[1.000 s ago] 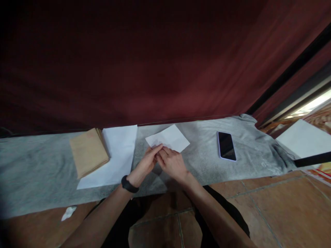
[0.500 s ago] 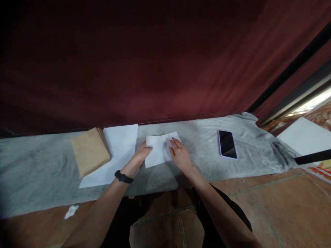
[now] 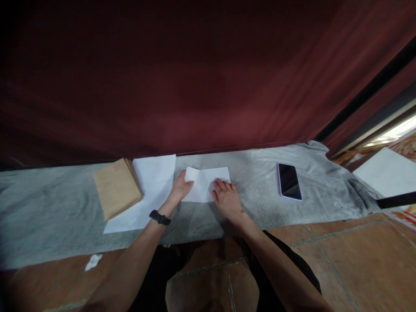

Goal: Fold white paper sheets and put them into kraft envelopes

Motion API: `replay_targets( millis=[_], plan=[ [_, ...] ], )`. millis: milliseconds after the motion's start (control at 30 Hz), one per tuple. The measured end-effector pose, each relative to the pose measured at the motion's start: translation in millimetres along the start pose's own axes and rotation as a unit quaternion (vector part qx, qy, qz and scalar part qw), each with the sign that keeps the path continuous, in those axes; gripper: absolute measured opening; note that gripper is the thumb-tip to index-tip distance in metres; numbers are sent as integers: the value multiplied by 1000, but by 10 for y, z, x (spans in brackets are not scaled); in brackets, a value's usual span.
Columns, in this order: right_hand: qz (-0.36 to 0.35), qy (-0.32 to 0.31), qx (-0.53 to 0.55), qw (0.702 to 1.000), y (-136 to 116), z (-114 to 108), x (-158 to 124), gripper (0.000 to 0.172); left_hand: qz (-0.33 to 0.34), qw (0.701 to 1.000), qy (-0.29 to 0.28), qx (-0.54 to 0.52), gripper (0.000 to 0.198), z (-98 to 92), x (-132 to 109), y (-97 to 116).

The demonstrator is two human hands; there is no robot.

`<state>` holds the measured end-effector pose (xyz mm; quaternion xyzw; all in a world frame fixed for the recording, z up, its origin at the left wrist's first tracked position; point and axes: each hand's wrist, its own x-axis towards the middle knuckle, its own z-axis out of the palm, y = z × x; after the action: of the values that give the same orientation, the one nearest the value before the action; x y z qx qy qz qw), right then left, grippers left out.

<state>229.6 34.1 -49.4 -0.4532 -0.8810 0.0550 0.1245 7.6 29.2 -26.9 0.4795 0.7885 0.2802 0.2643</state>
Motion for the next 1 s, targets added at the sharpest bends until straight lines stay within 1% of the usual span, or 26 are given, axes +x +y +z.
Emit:
replay_targets(
  millis=[133, 233, 367, 467, 533, 567, 633, 667, 700, 733, 767, 833, 867, 933, 1000],
  plan=[
    [19, 11, 10, 1000, 21, -43, 51, 46, 4, 999, -41, -27, 49, -32, 9, 25],
    [8, 25, 7, 1000, 33, 29, 50, 49, 9, 999, -39, -11, 50, -29, -31, 64],
    [-14, 34, -17, 999, 41, 160, 6, 50, 17, 997, -32, 65, 53, -10, -115, 124],
    [-24, 44, -29, 998, 51, 204, -16, 50, 16, 991, -31, 126, 57, -13, -179, 148],
    [-24, 48, -35, 998, 55, 211, -20, 51, 26, 985, -13, 171, 64, -11, -234, 158],
    [-23, 50, -38, 998, 55, 213, -20, 51, 42, 979, 9, 198, 67, 1, -267, 162],
    [-21, 51, -42, 998, 54, 217, -18, 51, 98, 959, 68, 256, 69, 59, -341, 167],
    [-21, 52, -43, 998, 54, 221, -18, 51, 135, 947, 90, 279, 67, 108, -379, 165],
    [-22, 52, -43, 997, 55, 226, -19, 51, 174, 935, 97, 294, 63, 171, -416, 158],
    [-23, 52, -43, 997, 56, 232, -19, 51, 209, 927, 88, 300, 59, 243, -449, 146],
    [-24, 52, -43, 997, 59, 237, -21, 51, 237, 922, 66, 298, 56, 321, -479, 128],
    [-25, 52, -42, 997, 67, 247, -23, 52, 262, 922, 20, 284, 53, 466, -523, 77],
    [-25, 52, -41, 997, 71, 250, -24, 52, 265, 923, 10, 280, 54, 522, -538, 47],
    [-27, 51, -39, 998, 79, 252, -26, 52, 265, 923, 9, 280, 56, 589, -556, -12],
    [-31, 48, -38, 998, 86, 247, -30, 52, 260, 920, 22, 291, 61, 600, -562, -60]
  ],
)
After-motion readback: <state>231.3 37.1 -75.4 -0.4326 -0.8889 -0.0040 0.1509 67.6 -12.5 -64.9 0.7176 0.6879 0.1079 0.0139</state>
